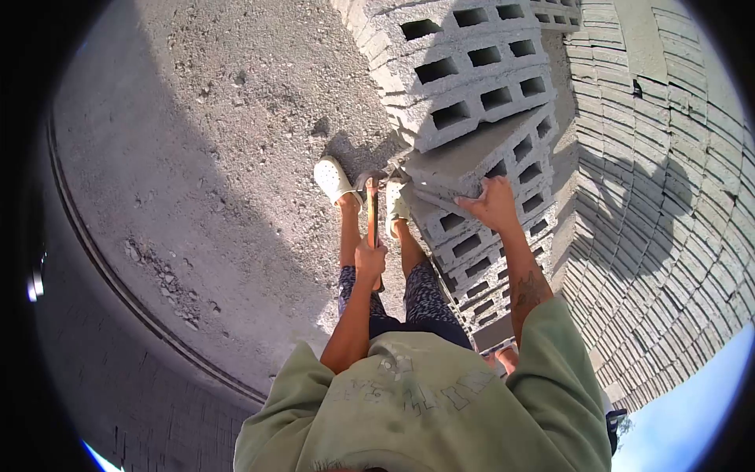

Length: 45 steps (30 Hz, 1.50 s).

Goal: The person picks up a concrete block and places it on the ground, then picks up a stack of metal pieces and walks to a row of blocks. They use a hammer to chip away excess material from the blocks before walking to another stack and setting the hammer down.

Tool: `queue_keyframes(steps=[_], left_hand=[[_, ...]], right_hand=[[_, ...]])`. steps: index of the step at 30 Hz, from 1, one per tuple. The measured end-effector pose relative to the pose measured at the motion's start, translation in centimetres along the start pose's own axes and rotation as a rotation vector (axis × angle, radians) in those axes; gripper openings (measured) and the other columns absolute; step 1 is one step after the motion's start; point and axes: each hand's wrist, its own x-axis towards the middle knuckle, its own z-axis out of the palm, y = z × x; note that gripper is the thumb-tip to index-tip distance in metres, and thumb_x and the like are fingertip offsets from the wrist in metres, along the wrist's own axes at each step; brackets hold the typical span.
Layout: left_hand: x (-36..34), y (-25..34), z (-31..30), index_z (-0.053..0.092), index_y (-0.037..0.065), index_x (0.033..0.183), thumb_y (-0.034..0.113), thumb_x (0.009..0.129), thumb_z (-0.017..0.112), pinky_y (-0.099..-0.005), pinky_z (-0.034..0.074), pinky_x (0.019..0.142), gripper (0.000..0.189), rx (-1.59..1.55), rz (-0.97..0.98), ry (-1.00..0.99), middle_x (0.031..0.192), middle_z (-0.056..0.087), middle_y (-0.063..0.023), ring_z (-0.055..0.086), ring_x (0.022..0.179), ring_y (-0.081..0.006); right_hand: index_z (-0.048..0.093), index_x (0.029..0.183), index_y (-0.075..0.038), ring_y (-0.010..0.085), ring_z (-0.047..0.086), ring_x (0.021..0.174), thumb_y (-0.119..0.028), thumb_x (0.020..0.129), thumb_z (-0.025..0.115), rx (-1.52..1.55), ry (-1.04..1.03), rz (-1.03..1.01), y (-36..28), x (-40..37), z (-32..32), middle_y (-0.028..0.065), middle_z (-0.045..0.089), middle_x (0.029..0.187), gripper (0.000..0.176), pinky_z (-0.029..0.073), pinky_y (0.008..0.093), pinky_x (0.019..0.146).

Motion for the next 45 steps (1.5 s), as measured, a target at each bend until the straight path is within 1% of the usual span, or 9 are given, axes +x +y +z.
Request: queue_keyframes(steps=[2, 6, 14, 16, 24, 28, 38, 42, 45], left_hand=[[-3.7, 4.6, -4.2, 0.048, 0.004, 0.076, 0.0, 0.07, 0.057, -0.0267, 0.041, 0.046, 0.011, -0.538, -0.193, 0.024, 0.06, 0.047, -0.0018, 0.05, 0.05, -0.0096], [-5.0, 12.0, -8.0, 0.047, 0.003, 0.077, -0.005, 0.075, 0.053, -0.0227, 0.035, 0.036, 0.01, -1.032, 0.141, 0.183, 0.057, 0.046, -0.0015, 0.045, 0.042, -0.0086], [-4.6, 18.0, -12.8, 0.053, 0.002, 0.075, 0.002, 0.075, 0.06, -0.0241, 0.042, 0.048, 0.007, -0.409, 0.312, 0.193, 0.059, 0.053, -0.0016, 0.048, 0.051, -0.0062], [-4.1, 21.2, -13.3, 0.055, 0.003, 0.076, 0.006, 0.074, 0.062, -0.0244, 0.042, 0.053, 0.008, -0.259, 0.387, 0.154, 0.061, 0.055, -0.001, 0.047, 0.055, -0.005], [-2.8, 37.6, -7.6, 0.053, 0.002, 0.076, 0.001, 0.072, 0.063, -0.0246, 0.044, 0.053, 0.011, -0.556, 1.172, -0.323, 0.064, 0.056, -0.0033, 0.051, 0.055, -0.009], [9.0, 30.4, -6.2, 0.056, 0.002, 0.086, 0.013, 0.068, 0.063, -0.0409, 0.048, 0.063, 0.023, 0.89, 0.668, -0.053, 0.072, 0.059, -0.021, 0.062, 0.066, -0.0348], [-2.3, 17.1, -17.5, 0.054, 0.0, 0.08, 0.001, 0.072, 0.054, -0.0308, 0.045, 0.05, 0.008, -0.19, 0.244, 0.199, 0.062, 0.055, -0.0078, 0.056, 0.054, -0.0145], [-3.4, 18.7, -15.1, 0.048, 0.001, 0.074, -0.004, 0.074, 0.053, -0.025, 0.041, 0.042, 0.007, -1.045, 0.674, 0.203, 0.058, 0.05, -0.0052, 0.048, 0.045, -0.0091], [1.3, 14.6, -6.9, 0.054, -0.003, 0.078, 0.004, 0.071, 0.059, -0.0273, 0.043, 0.045, 0.011, -0.748, 0.262, 0.245, 0.061, 0.054, -0.0109, 0.053, 0.049, -0.0166]], right_hand=[[0.056, 0.064, 0.006, 0.0375, 0.054, 0.079, -0.039, 0.059, 0.078, -0.074, 0.009, 0.039, -0.6, -0.7, 0.2, 0.0192, 0.057, 0.063, 0.05, 0.042, 0.0434, 0.075], [0.059, 0.07, 0.006, 0.0385, 0.056, 0.082, -0.041, 0.061, 0.077, -0.136, -0.074, 0.075, -1.9, -0.5, -0.6, 0.0217, 0.061, 0.076, 0.052, 0.043, 0.0431, 0.077], [0.063, 0.09, 0.006, 0.0321, 0.062, 0.086, -0.054, 0.066, 0.07, -0.194, 0.548, -0.258, -6.4, 7.0, 0.8, 0.0208, 0.065, 0.085, 0.065, 0.041, 0.0378, 0.088], [0.065, 0.082, 0.001, 0.0293, 0.063, 0.077, -0.057, 0.066, 0.068, -0.355, 0.209, -0.076, -7.1, 10.0, 3.7, 0.0172, 0.065, 0.077, 0.06, 0.038, 0.0369, 0.091], [0.066, 0.064, -0.01, 0.0207, 0.062, 0.063, -0.023, 0.065, 0.068, -0.164, 0.289, -0.025, -6.5, 10.7, 4.7, 0.0095, 0.065, 0.066, 0.013, 0.032, 0.0347, 0.079], [0.067, 0.067, -0.009, 0.021, 0.062, 0.064, -0.022, 0.064, 0.068, -0.136, 0.313, -0.056, -6.3, 10.7, 6.1, 0.0093, 0.065, 0.066, 0.014, 0.032, 0.0353, 0.08], [0.065, 0.07, 0.001, 0.0302, 0.061, 0.069, -0.03, 0.057, 0.07, -0.128, 0.064, 0.014, -5.2, 7.8, 0.6, 0.0183, 0.063, 0.066, 0.034, 0.038, 0.0338, 0.082], [0.059, 0.063, 0.004, 0.0347, 0.06, 0.062, -0.036, 0.056, 0.073, -0.076, 0.157, -0.116, -4.6, 6.8, -0.5, 0.0194, 0.058, 0.058, 0.043, 0.045, 0.0399, 0.072], [0.059, 0.062, 0.004, 0.0356, 0.059, 0.063, -0.036, 0.056, 0.073, -0.046, 0.121, -0.066, -5.4, 7.3, -1.2, 0.0204, 0.059, 0.06, 0.043, 0.045, 0.0399, 0.071]])
